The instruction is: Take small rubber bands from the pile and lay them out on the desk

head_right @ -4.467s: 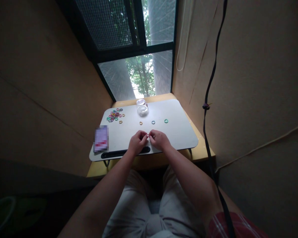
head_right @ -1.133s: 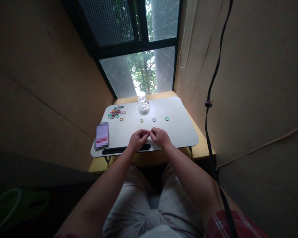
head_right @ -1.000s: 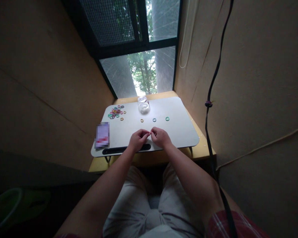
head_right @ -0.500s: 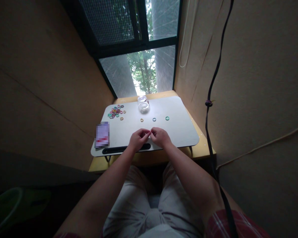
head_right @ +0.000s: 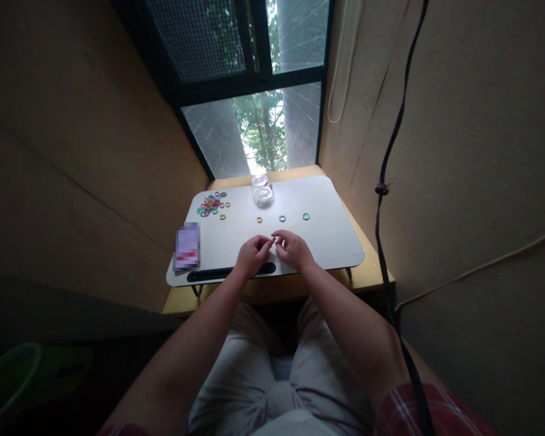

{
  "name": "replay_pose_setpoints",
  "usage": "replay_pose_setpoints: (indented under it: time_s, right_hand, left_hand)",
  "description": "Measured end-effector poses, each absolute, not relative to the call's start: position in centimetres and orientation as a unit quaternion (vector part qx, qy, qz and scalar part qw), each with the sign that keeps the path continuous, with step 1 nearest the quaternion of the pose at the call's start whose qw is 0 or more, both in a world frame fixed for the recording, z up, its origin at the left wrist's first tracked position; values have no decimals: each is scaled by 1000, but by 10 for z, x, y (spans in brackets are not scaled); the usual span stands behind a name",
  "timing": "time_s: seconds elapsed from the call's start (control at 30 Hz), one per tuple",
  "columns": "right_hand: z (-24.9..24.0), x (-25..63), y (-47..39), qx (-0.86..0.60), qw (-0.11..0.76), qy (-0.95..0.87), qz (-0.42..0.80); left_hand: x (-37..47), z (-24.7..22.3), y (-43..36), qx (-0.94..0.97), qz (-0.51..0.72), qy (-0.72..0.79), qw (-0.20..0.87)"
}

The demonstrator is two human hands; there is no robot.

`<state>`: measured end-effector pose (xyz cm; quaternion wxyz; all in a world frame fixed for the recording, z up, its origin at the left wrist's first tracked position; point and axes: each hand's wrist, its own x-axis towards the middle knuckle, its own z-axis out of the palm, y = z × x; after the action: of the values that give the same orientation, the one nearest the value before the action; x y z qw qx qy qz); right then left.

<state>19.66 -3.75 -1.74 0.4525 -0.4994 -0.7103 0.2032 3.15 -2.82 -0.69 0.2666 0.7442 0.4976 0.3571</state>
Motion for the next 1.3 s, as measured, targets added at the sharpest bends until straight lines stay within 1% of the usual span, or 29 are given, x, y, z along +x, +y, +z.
replay_pose_setpoints:
  time_s: [0.3,0.67,0.97,1.3]
  right_hand:
    - [-14,197,-39,-512,429,-721,187]
    - [-16,196,-37,-533,408,-724,160]
    - [-14,196,-38,-539,398,-726,156]
    - [-13,195,-39,-546,387,-726,155]
  left_hand:
    - [31,-9,-28,733,379,496,269]
    - [30,-9,-30,740,366,487,285]
    - [31,-7,-31,741,349,510,262]
    - [33,-6,-31,726,349,531,264]
